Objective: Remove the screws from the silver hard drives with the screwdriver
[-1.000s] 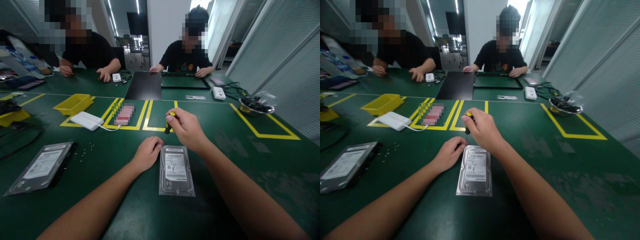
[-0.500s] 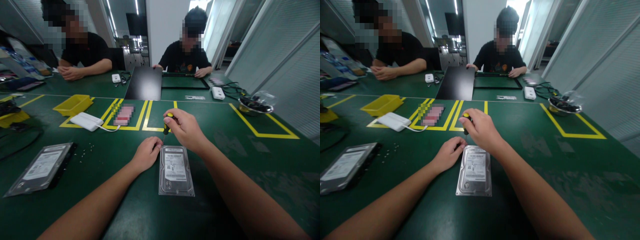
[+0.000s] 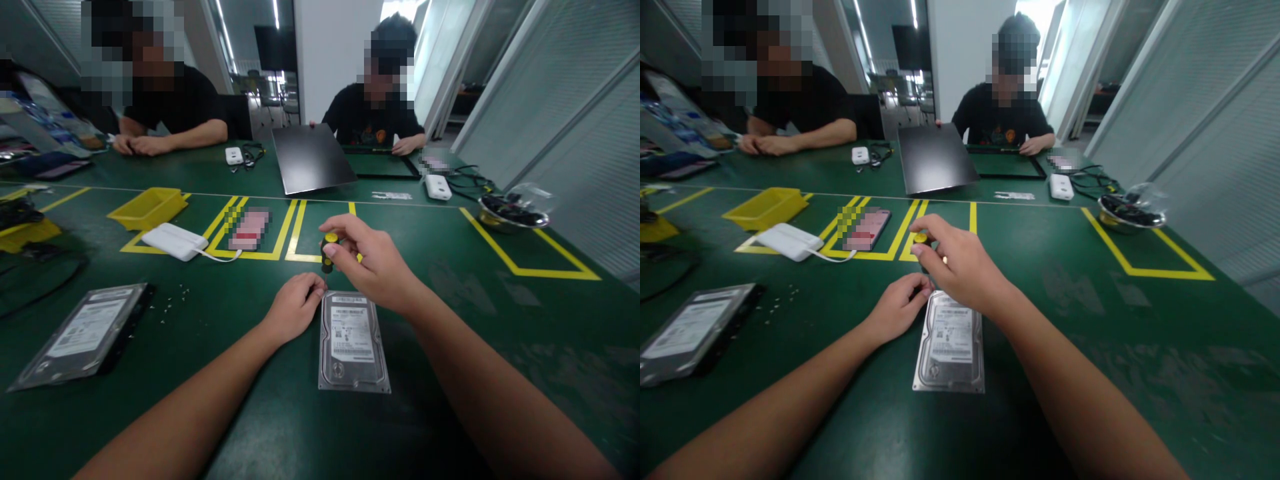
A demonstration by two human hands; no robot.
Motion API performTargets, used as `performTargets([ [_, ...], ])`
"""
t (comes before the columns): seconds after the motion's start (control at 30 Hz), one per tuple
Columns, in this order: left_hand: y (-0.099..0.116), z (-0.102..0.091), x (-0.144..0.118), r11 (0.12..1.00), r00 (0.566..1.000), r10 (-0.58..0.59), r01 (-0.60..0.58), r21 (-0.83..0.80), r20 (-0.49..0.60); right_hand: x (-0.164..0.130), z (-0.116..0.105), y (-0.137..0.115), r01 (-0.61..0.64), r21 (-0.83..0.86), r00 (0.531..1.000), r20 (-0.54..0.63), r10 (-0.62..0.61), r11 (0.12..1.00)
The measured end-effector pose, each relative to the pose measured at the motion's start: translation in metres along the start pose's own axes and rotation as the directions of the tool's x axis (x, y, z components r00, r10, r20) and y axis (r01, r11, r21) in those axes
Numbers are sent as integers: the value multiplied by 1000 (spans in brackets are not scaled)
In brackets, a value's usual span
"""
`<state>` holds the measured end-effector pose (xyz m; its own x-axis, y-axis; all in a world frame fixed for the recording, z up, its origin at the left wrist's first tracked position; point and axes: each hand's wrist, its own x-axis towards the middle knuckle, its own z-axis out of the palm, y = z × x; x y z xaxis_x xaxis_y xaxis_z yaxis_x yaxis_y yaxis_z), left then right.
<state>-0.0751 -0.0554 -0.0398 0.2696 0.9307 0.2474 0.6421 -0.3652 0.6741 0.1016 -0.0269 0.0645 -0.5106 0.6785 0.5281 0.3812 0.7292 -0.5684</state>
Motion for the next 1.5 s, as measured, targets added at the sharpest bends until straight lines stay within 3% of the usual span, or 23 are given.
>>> performTargets([
  [0.4,0,-1,-1,1000,1000,2,-2,-7,1,1,-6,-6,97,-108,990,-95,-108,989],
  [0.97,-1,-1,0,999,1000,-28,29,-25,10,1,-15,-8,7,2,999,33,-7,1000],
  [1.13,0,-1,0,999,1000,-27,27,-24,10,2,-14,-5,92,-36,995,-40,-93,995],
  [1.3,0,-1,0,999,1000,-25,25,-26,8,2,-13,-6,63,-100,996,-56,-69,993],
  [1.5,1,-2,0,999,1000,-23,23,-23,8,3,-13,-6,143,-115,987,-57,-150,983],
])
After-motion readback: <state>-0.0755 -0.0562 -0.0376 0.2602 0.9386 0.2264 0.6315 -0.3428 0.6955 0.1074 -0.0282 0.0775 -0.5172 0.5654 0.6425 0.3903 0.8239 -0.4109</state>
